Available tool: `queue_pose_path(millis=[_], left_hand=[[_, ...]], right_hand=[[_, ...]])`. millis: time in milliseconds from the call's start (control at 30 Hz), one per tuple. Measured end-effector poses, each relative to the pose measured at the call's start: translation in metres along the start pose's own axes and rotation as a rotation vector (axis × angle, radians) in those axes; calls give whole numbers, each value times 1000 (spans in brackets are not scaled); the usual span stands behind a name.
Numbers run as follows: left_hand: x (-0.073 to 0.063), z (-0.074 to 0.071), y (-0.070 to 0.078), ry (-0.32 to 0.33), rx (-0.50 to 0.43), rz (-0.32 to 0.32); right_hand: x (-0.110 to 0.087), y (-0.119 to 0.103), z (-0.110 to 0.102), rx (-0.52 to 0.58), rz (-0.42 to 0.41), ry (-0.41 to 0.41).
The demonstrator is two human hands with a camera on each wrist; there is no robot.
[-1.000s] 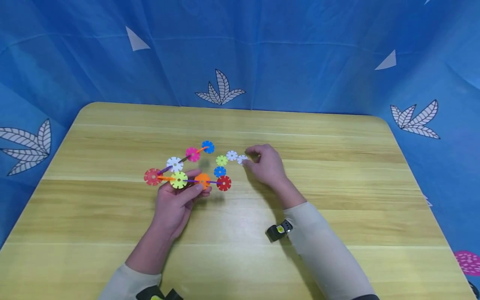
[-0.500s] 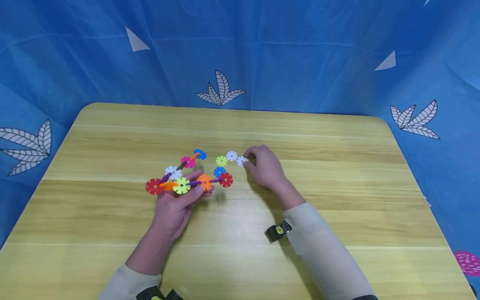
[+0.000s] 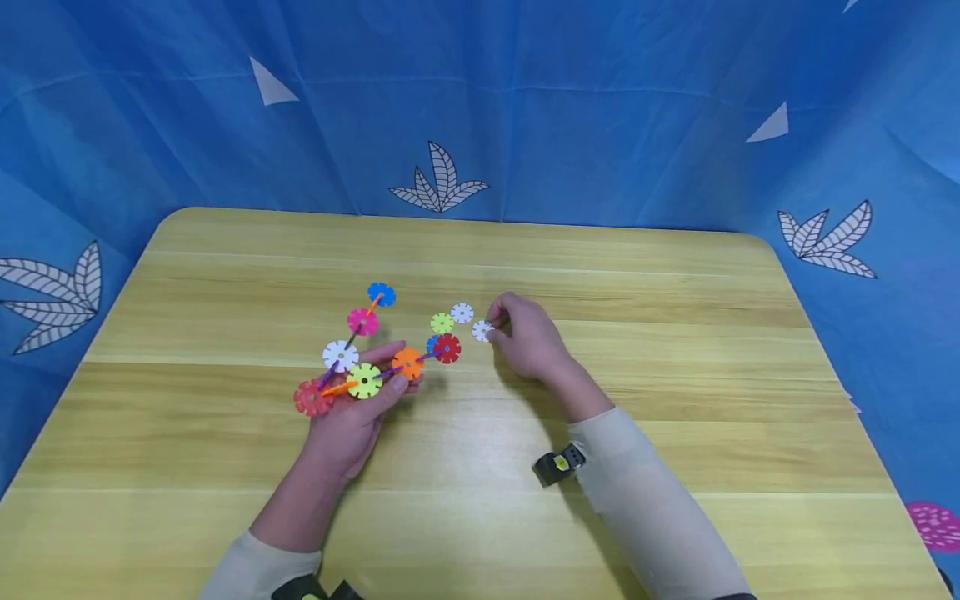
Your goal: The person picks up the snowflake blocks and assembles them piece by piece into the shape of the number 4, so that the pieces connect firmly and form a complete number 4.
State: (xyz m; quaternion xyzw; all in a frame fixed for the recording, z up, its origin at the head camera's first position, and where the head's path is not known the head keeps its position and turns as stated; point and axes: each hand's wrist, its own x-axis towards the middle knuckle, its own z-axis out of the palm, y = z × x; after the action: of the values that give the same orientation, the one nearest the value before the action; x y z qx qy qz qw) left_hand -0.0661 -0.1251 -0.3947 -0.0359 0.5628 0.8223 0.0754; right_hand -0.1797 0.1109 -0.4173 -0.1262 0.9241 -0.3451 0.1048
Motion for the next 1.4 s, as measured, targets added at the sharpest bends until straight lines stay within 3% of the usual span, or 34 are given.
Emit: queue_pose_path(millis=[533, 833, 1000, 1200, 1400], left_hand=[[1, 0, 3, 61, 104, -3], [4, -1, 3, 66, 64, 16], [5, -1, 4, 80, 102, 15], [7, -2, 4, 75, 51, 23], [8, -2, 4, 91, 62, 39]], right_hand=[[-7, 0, -1, 96, 34, -11], [-12, -1, -3, 138, 6, 11], [-17, -2, -3, 219, 17, 45], [-28, -10, -2, 341, 0, 75], [-45, -16, 1, 502, -16, 133]])
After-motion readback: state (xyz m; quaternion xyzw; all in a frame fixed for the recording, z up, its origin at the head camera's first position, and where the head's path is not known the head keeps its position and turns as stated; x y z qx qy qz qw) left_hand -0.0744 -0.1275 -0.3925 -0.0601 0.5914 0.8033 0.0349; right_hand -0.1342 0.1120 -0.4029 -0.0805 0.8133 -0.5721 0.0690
